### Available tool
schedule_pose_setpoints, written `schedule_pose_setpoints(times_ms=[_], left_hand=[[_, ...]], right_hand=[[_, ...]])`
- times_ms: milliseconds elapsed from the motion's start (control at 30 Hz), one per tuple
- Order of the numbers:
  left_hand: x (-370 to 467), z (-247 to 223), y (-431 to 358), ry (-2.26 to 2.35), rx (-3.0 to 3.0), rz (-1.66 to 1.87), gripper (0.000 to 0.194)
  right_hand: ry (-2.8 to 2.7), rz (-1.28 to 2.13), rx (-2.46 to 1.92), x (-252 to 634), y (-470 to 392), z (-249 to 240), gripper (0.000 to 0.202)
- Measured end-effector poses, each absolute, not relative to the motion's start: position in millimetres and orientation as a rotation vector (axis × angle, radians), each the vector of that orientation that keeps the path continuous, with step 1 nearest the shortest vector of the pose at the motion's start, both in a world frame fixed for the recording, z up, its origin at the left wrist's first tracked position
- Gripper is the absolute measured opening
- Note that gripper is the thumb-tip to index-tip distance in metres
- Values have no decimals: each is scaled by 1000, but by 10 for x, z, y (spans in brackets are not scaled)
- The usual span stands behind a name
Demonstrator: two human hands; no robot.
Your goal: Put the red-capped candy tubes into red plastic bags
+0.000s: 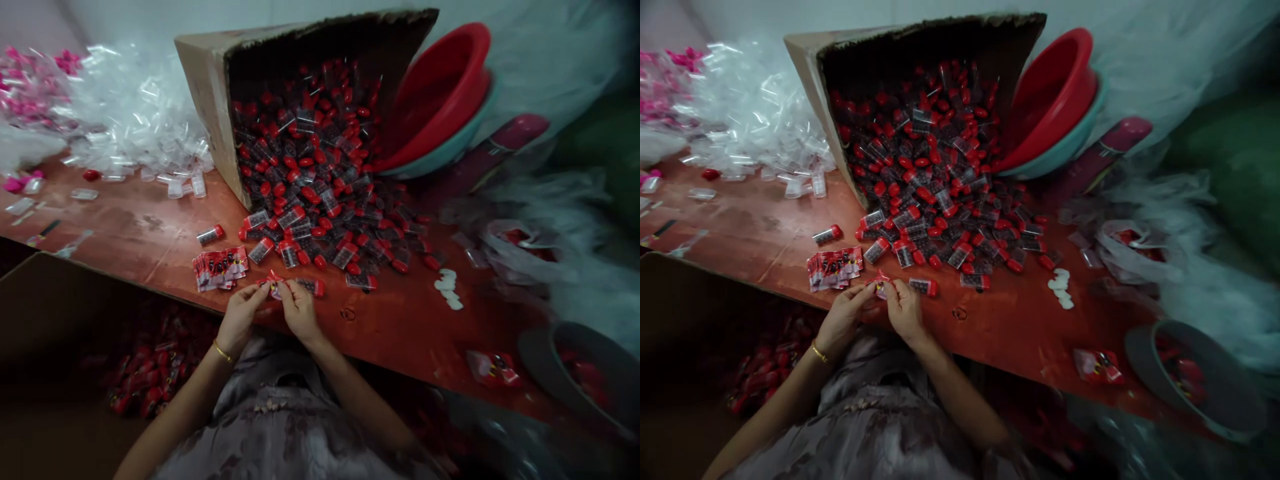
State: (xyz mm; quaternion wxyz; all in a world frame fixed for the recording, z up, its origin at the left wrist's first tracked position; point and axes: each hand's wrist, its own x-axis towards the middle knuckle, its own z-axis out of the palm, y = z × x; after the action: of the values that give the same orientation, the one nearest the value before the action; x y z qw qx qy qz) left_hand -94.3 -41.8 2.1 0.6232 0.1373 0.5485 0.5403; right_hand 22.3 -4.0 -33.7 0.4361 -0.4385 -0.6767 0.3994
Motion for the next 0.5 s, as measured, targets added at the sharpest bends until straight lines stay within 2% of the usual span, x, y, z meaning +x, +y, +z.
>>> schedule_pose_setpoints(times_ms=[167, 233, 367, 433, 500], left_hand=[[-947, 54, -434, 1268, 220, 1297, 41], [-955, 69, -416, 1301, 213, 1349, 40], [-954, 89, -378, 1305, 174, 1407, 40], [-938, 79, -371, 1258, 159, 1385, 39], [-916, 57, -369, 1204, 145, 1352, 38]], right_hand=[[-1887, 915, -1051, 291, -70, -304, 27], [-1984, 767, -1154, 360, -48, -267, 28], [-2164, 309, -1648, 571, -22, -261, 35], [-2258, 189, -1686, 704, -62, -319, 31], [-2309, 159, -1547, 842, -138, -401, 25]])
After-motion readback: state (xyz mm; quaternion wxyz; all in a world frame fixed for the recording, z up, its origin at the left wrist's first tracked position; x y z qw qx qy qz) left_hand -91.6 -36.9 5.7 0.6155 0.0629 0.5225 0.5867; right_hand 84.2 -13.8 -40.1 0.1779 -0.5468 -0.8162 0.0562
